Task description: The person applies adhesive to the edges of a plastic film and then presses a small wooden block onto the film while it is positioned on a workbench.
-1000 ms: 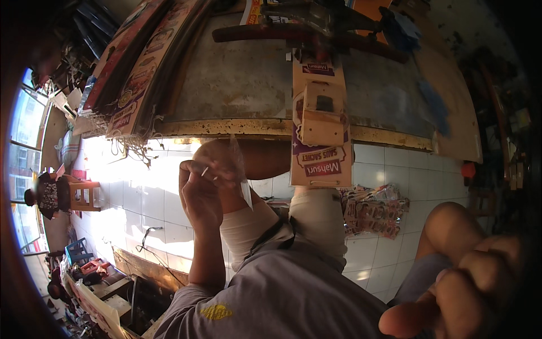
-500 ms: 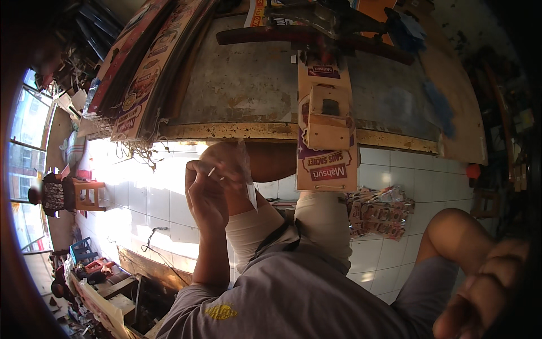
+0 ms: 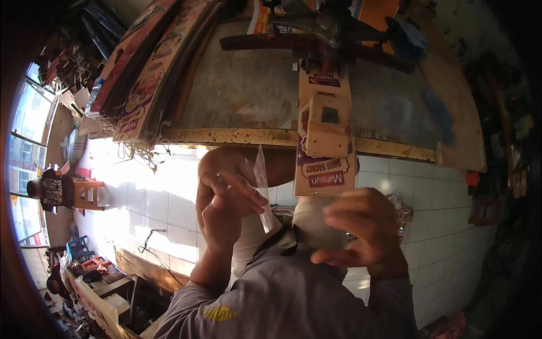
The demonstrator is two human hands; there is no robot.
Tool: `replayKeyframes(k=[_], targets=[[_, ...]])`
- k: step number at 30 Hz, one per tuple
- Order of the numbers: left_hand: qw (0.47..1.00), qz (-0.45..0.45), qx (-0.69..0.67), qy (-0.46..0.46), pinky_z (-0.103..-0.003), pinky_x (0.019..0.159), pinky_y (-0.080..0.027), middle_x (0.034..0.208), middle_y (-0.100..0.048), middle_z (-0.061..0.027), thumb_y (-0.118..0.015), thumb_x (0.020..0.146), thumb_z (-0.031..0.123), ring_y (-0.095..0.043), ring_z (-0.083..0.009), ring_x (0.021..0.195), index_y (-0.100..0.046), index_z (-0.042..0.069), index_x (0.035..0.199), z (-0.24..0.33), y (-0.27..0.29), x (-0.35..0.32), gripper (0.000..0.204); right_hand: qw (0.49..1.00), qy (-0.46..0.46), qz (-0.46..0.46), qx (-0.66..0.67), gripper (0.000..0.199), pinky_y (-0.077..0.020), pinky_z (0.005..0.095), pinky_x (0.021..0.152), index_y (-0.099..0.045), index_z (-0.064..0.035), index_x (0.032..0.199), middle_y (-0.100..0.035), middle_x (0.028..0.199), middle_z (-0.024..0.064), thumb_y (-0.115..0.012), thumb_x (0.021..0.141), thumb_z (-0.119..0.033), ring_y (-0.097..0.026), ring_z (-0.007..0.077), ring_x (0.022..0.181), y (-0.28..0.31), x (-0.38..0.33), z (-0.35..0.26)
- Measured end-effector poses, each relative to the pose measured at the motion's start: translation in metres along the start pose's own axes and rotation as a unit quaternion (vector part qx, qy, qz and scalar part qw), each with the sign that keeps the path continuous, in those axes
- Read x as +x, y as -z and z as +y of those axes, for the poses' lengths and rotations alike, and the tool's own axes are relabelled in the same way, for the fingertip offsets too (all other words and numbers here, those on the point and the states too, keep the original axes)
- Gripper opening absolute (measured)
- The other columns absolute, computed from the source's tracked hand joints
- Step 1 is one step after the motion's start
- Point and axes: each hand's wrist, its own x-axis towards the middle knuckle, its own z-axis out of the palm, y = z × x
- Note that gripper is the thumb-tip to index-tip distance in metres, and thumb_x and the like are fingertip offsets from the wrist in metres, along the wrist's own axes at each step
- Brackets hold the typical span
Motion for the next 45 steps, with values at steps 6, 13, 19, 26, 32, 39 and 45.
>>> replayKeyframes(k=[6,13,19,26,32,39,45], targets=[[0.969,-0.212,-0.12,0.04,-0.046,0.071,-0.063,0.11,-0.057,-0.0334,-0.045,0.106,0.024,-0.07,-0.0439,0.089,-0.035,0.006,0.105,-0.002,-0.014,-0.001,0.021,0.916,-0.19,-0.005,0.352,0.113,-0.0326,0.045,0.118,-0.008,-0.0034,0.163,-0.06,0.136,0.0176,-0.083,0.087,-0.039,-0.054,0.0276,0.13,-0.072,-0.034,0.019],[0.983,-0.179,-0.037,0.009,-0.045,0.085,-0.061,0.124,-0.058,-0.0351,-0.045,0.107,0.021,-0.069,-0.0431,0.109,-0.038,0.005,0.112,-0.015,-0.008,0.015,0.018,0.79,-0.324,0.155,0.498,0.054,-0.0501,0.0292,0.078,-0.05,-0.0008,0.136,-0.064,0.084,0.0025,-0.078,0.093,-0.02,-0.064,0.0133,0.081,-0.015,-0.053,0.047],[0.896,-0.087,0.398,-0.176,-0.052,0.115,-0.039,0.137,-0.058,-0.0254,-0.057,0.1,0.02,-0.052,-0.0414,0.134,-0.049,0.003,0.12,-0.041,0.02,0.038,0.028,0.878,-0.409,0.239,0.074,0.031,-0.0475,0.0271,0.071,-0.063,-0.0043,0.122,-0.06,0.08,-0.0003,-0.066,0.102,-0.028,-0.055,0.0077,0.074,0.093,-0.047,0.148],[0.724,-0.059,0.664,-0.176,-0.056,0.125,-0.016,0.162,-0.036,-0.0157,-0.067,0.095,0.029,-0.022,-0.0404,0.154,-0.044,0.009,0.147,-0.07,0.058,0.053,0.06,0.863,-0.387,0.143,-0.29,0.034,-0.0494,0.0384,0.088,-0.066,-0.0044,0.122,-0.065,0.099,0.0081,-0.066,0.101,-0.031,-0.062,0.0227,0.094,0.116,-0.061,0.225],[0.688,-0.065,0.7,-0.177,-0.06,0.126,-0.008,0.167,-0.023,-0.0176,-0.068,0.093,0.034,-0.013,-0.0418,0.157,-0.035,0.009,0.156,-0.083,0.066,0.05,0.075,0.85,-0.241,0.224,-0.411,0.025,-0.0436,0.0465,0.103,-0.068,-0.0087,0.121,-0.062,0.122,0.0089,-0.065,0.1,-0.023,-0.057,0.0298,0.119,0.059,-0.076,0.207],[0.66,-0.097,0.725,-0.168,-0.058,0.126,-0.014,0.169,-0.014,-0.0211,-0.075,0.086,0.027,-0.008,-0.0416,0.158,-0.027,0.007,0.16,-0.069,0.058,0.045,0.09,0.869,-0.208,0.243,-0.377,0.028,-0.0369,0.0516,0.111,-0.066,-0.0107,0.122,-0.06,0.13,0.0061,-0.067,0.097,-0.023,-0.051,0.03,0.131,0.04,-0.093,0.21],[0.648,-0.09,0.737,-0.167,-0.061,0.125,-0.013,0.169,-0.013,-0.0232,-0.075,0.083,0.025,-0.01,-0.0439,0.157,-0.028,0.008,0.16,-0.072,0.063,0.043,0.092,0.863,-0.216,0.246,-0.385,0.028,-0.0334,0.0522,0.114,-0.065,-0.0119,0.122,-0.059,0.135,0.0066,-0.069,0.096,-0.022,-0.047,0.031,0.138,0.039,-0.096,0.21]])
